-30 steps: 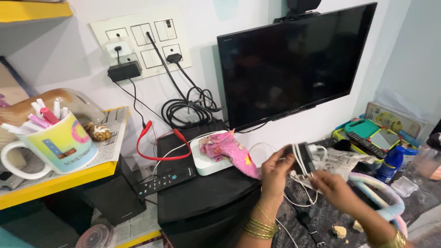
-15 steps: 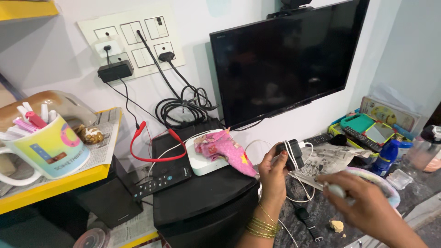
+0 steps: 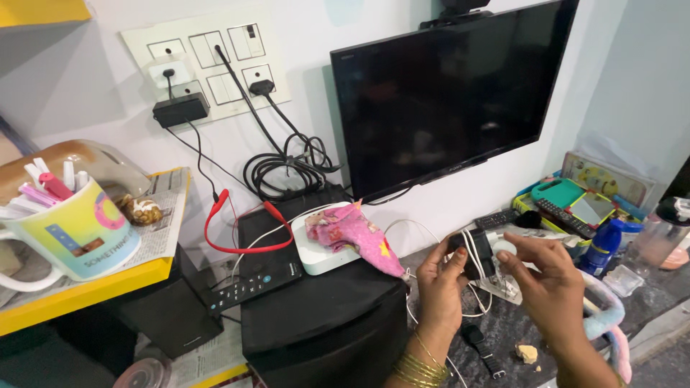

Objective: The person uncoils and organizes several white and black power cables and chargers on a desk.

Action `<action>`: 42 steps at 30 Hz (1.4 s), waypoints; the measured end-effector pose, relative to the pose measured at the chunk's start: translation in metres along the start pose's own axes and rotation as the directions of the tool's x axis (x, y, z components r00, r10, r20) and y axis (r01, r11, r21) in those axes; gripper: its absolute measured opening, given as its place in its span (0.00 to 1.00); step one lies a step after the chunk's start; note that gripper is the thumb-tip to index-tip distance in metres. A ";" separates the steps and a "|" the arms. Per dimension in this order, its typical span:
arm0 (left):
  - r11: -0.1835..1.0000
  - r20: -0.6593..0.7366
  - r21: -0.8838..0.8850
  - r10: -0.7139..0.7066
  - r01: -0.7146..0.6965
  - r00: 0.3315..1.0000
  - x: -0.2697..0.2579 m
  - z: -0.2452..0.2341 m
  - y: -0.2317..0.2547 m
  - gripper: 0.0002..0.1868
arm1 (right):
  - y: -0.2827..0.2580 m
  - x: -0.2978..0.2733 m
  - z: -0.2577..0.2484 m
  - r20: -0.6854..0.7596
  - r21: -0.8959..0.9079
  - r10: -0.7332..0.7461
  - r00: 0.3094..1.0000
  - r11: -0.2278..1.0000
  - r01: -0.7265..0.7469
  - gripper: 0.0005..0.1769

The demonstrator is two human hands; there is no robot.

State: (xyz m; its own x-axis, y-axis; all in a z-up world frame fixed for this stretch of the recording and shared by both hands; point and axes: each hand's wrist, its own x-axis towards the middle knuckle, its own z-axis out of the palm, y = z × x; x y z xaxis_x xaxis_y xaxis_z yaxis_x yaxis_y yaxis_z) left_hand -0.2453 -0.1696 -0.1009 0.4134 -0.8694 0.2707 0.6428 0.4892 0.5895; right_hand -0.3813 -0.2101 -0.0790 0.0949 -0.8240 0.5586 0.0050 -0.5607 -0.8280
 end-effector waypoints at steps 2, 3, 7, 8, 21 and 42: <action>1.000 -0.048 -0.019 -0.008 0.007 0.999 0.000 -0.002 0.001 0.19 | 0.006 0.000 0.003 -0.053 -0.026 0.134 0.990 0.990 -0.135 0.18; 1.000 -0.050 -0.011 -0.011 0.010 0.999 -0.001 -0.004 0.002 0.19 | 0.010 0.001 0.005 -0.021 0.076 0.131 0.991 0.989 -0.129 0.19; 1.000 -0.039 0.018 -0.012 0.013 0.999 -0.004 -0.009 0.008 0.19 | 0.025 0.005 0.008 0.117 0.327 0.188 0.975 0.920 -0.217 0.18; 1.000 -0.030 0.025 -0.010 0.011 1.000 -0.005 -0.011 0.009 0.19 | 0.025 0.004 0.009 0.154 0.349 0.222 0.963 0.900 -0.263 0.18; 0.996 0.012 -0.030 -0.087 0.087 0.996 -0.007 -0.012 0.008 0.16 | 0.025 0.015 -0.006 0.310 0.255 0.213 0.927 0.920 -0.297 0.15; 0.970 0.066 -0.128 -0.199 0.206 0.978 -0.017 -0.009 0.028 0.13 | 0.095 0.043 -0.022 0.189 0.579 0.445 0.875 0.670 -0.466 0.06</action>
State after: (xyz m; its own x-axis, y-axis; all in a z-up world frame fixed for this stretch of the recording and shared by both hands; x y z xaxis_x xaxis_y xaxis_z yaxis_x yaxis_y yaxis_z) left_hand -0.2288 -0.1407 -0.0955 0.2340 -0.9520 0.1972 0.7914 0.3043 0.5301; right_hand -0.3986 -0.3005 -0.1331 0.2735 -0.9555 0.1108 0.5351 0.0555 -0.8430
